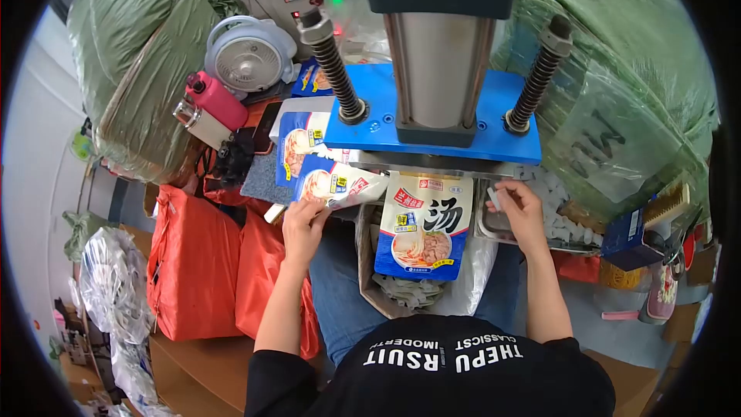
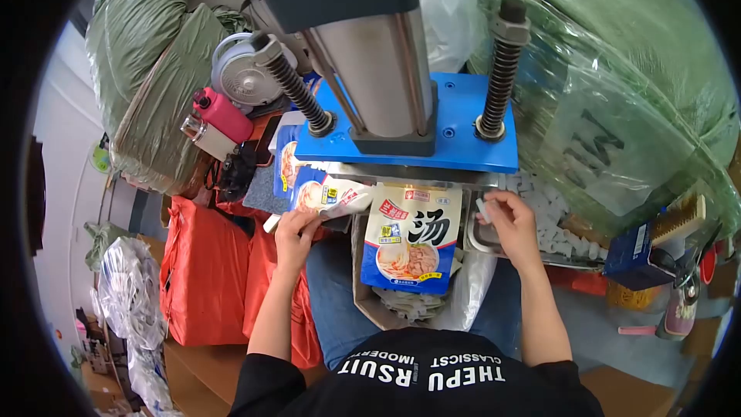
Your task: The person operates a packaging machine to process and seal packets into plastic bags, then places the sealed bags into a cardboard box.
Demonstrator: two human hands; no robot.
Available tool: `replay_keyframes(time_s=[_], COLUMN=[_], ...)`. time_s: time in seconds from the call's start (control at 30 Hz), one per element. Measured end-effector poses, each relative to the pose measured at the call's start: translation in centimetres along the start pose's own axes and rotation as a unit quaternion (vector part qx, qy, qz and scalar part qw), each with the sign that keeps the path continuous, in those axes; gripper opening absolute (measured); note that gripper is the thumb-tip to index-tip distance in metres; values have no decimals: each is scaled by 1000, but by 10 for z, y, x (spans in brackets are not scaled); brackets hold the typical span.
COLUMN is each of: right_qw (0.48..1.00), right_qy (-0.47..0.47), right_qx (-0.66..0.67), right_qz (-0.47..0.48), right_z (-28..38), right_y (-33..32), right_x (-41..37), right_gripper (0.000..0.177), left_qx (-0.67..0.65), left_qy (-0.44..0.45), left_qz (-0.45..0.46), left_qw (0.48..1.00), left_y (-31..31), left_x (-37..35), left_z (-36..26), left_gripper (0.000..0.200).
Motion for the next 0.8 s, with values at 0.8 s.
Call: replay_keyframes(time_s=[0.8], right_qw=[967], right_qy=[-74], right_qx=[-240], right_qz=[49], right_z=[55], right_y=[7], right_x=[4], right_gripper=[25], left_qx=[-605], left_qy=[-385], left_qz=[202], left_qw=[667], left_y=[120], left_x=[-21], left_z=[-81], left_gripper=[21])
Point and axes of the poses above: each hand's wrist, its own x-axis towards the middle knuckle, its own y-axis out of the palm, z = x × y, the point moved 9 cm from there along x, towards the middle knuckle, and after that the axes turned 5 degrees about -y, right-handed, at the moved point
